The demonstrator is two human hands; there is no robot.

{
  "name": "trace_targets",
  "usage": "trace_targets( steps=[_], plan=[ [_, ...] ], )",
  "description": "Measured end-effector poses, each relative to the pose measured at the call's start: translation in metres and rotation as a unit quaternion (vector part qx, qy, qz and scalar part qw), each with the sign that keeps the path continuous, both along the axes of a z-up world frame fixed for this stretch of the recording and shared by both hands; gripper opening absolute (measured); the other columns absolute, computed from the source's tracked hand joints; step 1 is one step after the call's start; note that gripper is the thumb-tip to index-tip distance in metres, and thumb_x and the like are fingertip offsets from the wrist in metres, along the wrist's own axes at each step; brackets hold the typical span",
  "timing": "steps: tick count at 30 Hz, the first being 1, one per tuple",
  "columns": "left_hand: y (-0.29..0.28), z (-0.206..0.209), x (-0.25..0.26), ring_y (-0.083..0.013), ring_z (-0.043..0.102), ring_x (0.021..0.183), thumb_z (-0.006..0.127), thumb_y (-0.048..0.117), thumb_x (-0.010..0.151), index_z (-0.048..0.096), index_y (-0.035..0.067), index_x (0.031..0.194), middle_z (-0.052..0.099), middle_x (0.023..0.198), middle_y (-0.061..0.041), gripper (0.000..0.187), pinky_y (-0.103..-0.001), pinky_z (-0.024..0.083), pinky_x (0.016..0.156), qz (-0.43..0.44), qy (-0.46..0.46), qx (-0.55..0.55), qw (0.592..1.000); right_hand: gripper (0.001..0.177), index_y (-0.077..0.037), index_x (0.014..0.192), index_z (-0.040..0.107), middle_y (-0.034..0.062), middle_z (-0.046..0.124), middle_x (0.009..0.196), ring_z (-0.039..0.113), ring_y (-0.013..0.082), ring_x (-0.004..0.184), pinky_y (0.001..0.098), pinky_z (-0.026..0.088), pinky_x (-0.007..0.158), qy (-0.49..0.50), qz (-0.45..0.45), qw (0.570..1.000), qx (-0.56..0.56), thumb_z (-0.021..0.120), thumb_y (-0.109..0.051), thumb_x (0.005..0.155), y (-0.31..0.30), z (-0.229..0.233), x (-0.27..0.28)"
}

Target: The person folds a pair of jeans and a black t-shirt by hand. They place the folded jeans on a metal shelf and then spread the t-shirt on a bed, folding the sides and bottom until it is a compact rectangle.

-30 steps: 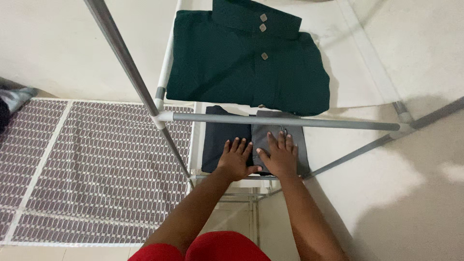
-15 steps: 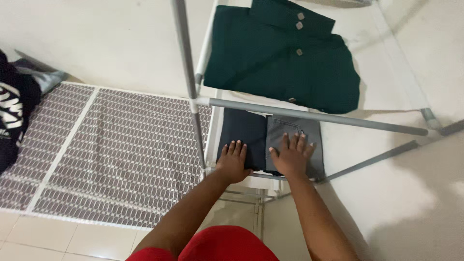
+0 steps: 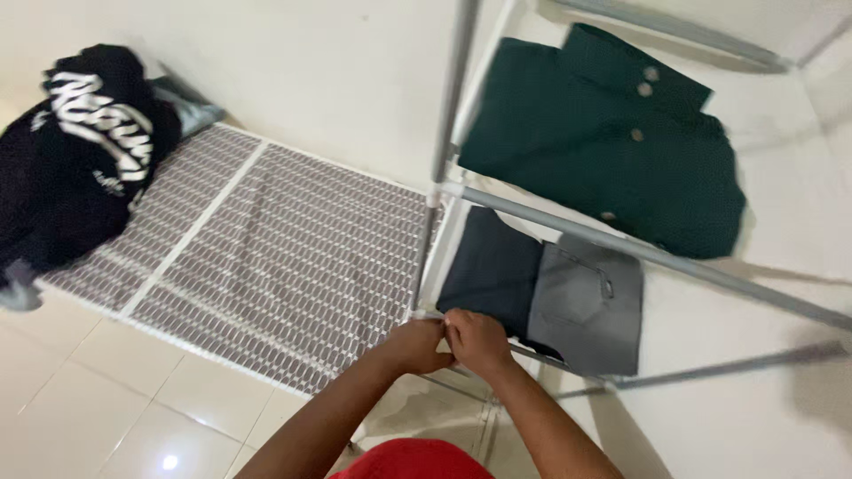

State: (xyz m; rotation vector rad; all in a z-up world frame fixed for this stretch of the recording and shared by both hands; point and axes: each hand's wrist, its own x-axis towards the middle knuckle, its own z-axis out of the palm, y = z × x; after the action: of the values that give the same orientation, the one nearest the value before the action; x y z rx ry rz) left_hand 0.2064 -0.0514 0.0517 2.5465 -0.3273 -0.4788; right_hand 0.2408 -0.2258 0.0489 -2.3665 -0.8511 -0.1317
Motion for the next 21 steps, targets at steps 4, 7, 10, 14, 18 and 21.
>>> trace_targets(
  steps=[4,7,10,14,18,21],
  plan=[
    [0.032,0.011,-0.016,-0.0342,0.067,0.112,0.078,0.047,0.078,0.073,0.011,0.123,0.070,0.123,-0.016,0.057,-0.046,0.054,0.096,0.042,-0.017,-0.006,0.999,0.015,-0.008,0.106,0.068,0.0159,0.073,0.090,0.072,0.0369,0.080,0.0492,0.055,0.066,0.007,0.084,0.996,0.005,0.061,-0.013,0.094,0.033,0.009,-0.005],
    [0.065,0.029,-0.028,-0.0317,0.066,0.117,0.078,0.048,0.078,0.068,0.015,0.131,0.068,0.129,-0.012,0.063,-0.044,0.054,0.098,0.106,0.011,0.014,0.994,0.027,-0.010,0.120,0.063,0.0133,0.075,0.098,0.073,0.0345,0.086,0.0483,0.056,0.072,0.047,0.102,0.993,-0.048,0.059,-0.014,0.093,0.063,0.013,-0.009],
    [0.098,0.039,-0.042,-0.0305,0.060,0.125,0.082,0.049,0.072,0.059,0.018,0.139,0.060,0.140,-0.008,0.077,-0.045,0.052,0.100,0.158,0.000,0.013,0.987,0.047,-0.014,0.140,0.055,0.0131,0.073,0.112,0.072,0.0347,0.093,0.0476,0.056,0.077,0.082,0.115,0.989,-0.054,0.059,-0.016,0.094,0.096,0.010,-0.014],
    [0.153,0.019,-0.064,-0.0320,0.057,0.130,0.080,0.050,0.078,0.052,0.017,0.147,0.056,0.147,-0.010,0.082,-0.047,0.050,0.104,0.207,0.010,0.026,0.978,0.055,-0.016,0.147,0.046,0.0139,0.063,0.135,0.068,0.0341,0.108,0.0466,0.055,0.089,0.119,0.116,0.981,-0.103,0.061,-0.026,0.095,0.148,-0.005,-0.019],
    [0.223,-0.004,-0.093,-0.0325,0.058,0.131,0.078,0.053,0.084,0.050,0.013,0.150,0.058,0.145,-0.014,0.082,-0.046,0.049,0.107,0.221,0.002,-0.004,0.975,0.071,-0.018,0.158,0.029,0.0152,0.041,0.158,0.069,0.0313,0.115,0.0453,0.049,0.106,0.213,0.076,0.947,-0.230,0.061,-0.038,0.097,0.218,-0.019,-0.024],
    [0.272,-0.004,-0.113,-0.0320,0.056,0.133,0.076,0.050,0.084,0.052,0.016,0.149,0.059,0.145,-0.011,0.077,-0.048,0.048,0.106,0.249,0.010,0.009,0.968,0.076,-0.014,0.158,0.031,0.0150,0.041,0.160,0.051,0.0335,0.137,0.0452,0.044,0.112,0.163,0.113,0.952,-0.233,0.065,-0.038,0.094,0.266,-0.036,-0.023]
  ],
)
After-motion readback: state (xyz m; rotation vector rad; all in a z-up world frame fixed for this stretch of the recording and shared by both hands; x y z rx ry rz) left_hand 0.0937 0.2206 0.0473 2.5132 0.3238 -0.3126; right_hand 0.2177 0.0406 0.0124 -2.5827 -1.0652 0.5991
